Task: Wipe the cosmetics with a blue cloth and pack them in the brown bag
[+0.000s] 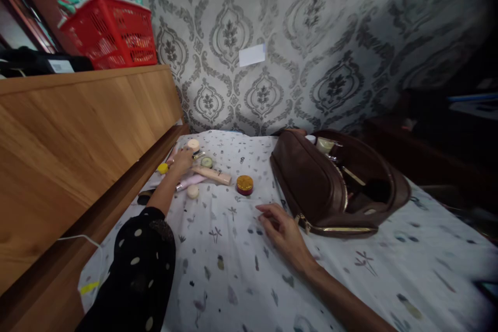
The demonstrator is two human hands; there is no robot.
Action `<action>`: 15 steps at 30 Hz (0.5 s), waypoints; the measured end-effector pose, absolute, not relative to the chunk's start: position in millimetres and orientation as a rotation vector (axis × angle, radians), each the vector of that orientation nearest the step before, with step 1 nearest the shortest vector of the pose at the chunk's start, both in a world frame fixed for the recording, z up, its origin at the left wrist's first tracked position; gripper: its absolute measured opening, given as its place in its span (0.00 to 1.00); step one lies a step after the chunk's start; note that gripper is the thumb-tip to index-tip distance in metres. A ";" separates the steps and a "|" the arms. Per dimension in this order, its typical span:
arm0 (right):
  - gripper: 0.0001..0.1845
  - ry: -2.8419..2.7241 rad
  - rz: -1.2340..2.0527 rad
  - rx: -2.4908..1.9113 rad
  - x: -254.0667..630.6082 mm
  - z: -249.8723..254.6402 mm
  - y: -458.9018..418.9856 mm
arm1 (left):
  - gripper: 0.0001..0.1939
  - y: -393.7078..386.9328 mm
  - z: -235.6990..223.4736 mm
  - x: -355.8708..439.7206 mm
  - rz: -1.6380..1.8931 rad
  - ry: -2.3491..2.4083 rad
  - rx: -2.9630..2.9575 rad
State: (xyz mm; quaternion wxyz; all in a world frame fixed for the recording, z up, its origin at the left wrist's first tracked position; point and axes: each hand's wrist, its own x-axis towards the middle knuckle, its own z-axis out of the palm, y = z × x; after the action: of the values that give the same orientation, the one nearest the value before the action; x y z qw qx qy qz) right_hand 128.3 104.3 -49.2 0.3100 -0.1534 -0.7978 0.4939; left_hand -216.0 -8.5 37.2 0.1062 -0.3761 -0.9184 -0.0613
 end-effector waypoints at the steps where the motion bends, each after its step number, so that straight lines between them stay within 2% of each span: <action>1: 0.13 -2.121 1.303 -0.405 128.9 -48.1 104.1 | 0.18 -12.6 35.1 -223.6 -0.169 -2.718 -1.119; 8: 0.13 -2.158 1.290 -0.403 129.9 -45.5 103.9 | 0.12 -19.1 30.1 -225.7 -0.375 -2.667 -1.183; 12: 0.13 -2.143 1.304 -0.395 129.2 -46.7 103.3 | 0.04 -11.9 38.4 -207.9 -0.732 -2.592 -1.297; 15: 0.13 -2.129 1.341 -0.401 130.1 -46.2 101.0 | 0.07 -3.8 37.6 -176.4 -1.112 -2.514 -1.436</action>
State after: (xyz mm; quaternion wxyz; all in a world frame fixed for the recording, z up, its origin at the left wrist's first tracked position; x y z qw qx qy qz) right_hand 130.1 101.0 -46.2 0.2926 -0.1504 -0.7991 0.5032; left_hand -176.4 -3.8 37.6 0.0202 -0.4631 -0.8104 -0.3583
